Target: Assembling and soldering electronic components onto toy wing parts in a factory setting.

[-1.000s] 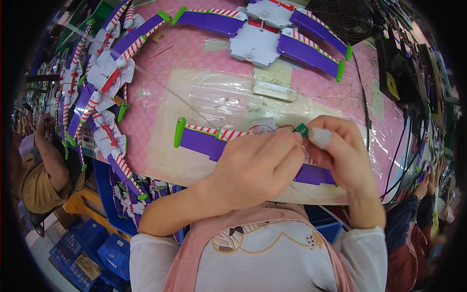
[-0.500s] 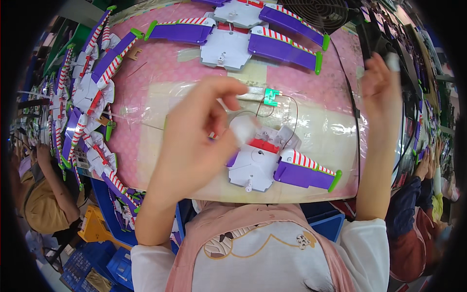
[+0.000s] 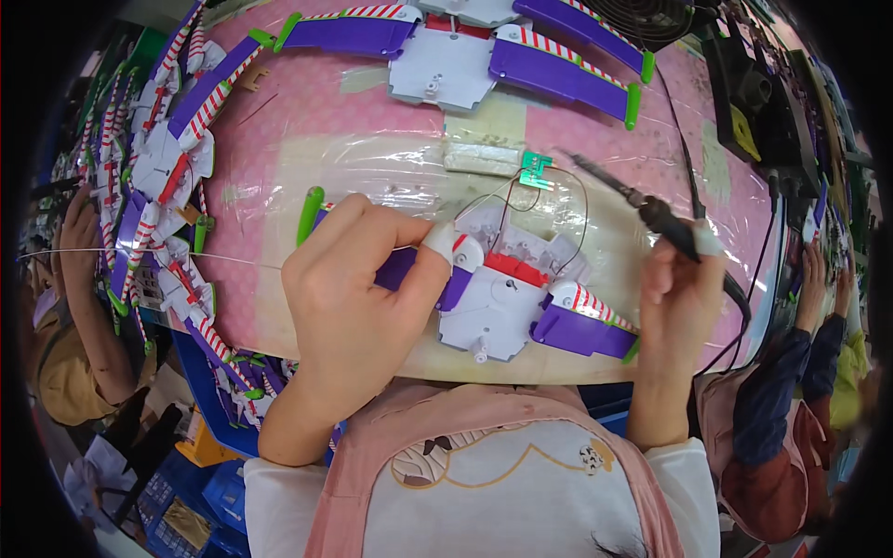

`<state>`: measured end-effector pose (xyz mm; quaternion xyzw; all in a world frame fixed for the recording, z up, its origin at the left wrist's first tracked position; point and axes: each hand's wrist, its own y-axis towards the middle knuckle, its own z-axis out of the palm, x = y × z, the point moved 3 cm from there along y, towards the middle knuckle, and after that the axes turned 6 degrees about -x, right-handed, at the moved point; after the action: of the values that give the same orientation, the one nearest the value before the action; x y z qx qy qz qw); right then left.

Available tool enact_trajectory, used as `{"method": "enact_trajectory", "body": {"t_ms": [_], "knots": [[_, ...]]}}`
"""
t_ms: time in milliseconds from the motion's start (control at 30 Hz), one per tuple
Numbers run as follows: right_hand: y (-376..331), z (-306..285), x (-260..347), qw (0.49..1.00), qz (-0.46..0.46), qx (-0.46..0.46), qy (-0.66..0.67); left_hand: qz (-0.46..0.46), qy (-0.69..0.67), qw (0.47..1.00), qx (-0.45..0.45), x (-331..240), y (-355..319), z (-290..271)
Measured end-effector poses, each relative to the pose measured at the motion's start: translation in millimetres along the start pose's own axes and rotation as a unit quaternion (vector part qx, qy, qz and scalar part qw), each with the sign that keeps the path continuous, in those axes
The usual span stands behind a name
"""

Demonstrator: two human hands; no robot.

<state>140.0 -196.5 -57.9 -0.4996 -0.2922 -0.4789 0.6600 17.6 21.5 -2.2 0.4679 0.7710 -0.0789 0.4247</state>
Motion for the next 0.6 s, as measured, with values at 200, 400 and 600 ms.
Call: {"method": "enact_trajectory", "body": {"t_ms": [200,400,600], "knots": [[6.4,-0.4,-6.3,0.999,-0.013,0.021,-0.027,-0.008,0.002,1.000,0.002,2.0,-0.1,3.9],[6.4,0.4,-7.8,0.999,-0.010,0.015,-0.048,-0.015,0.006,1.000,0.006,3.5,-0.2,5.1],[7.3,-1.5,-7.3,0.998,-0.005,0.009,-0.058,-0.001,0.014,1.000,0.007,1.1,1.2,6.1]]}}
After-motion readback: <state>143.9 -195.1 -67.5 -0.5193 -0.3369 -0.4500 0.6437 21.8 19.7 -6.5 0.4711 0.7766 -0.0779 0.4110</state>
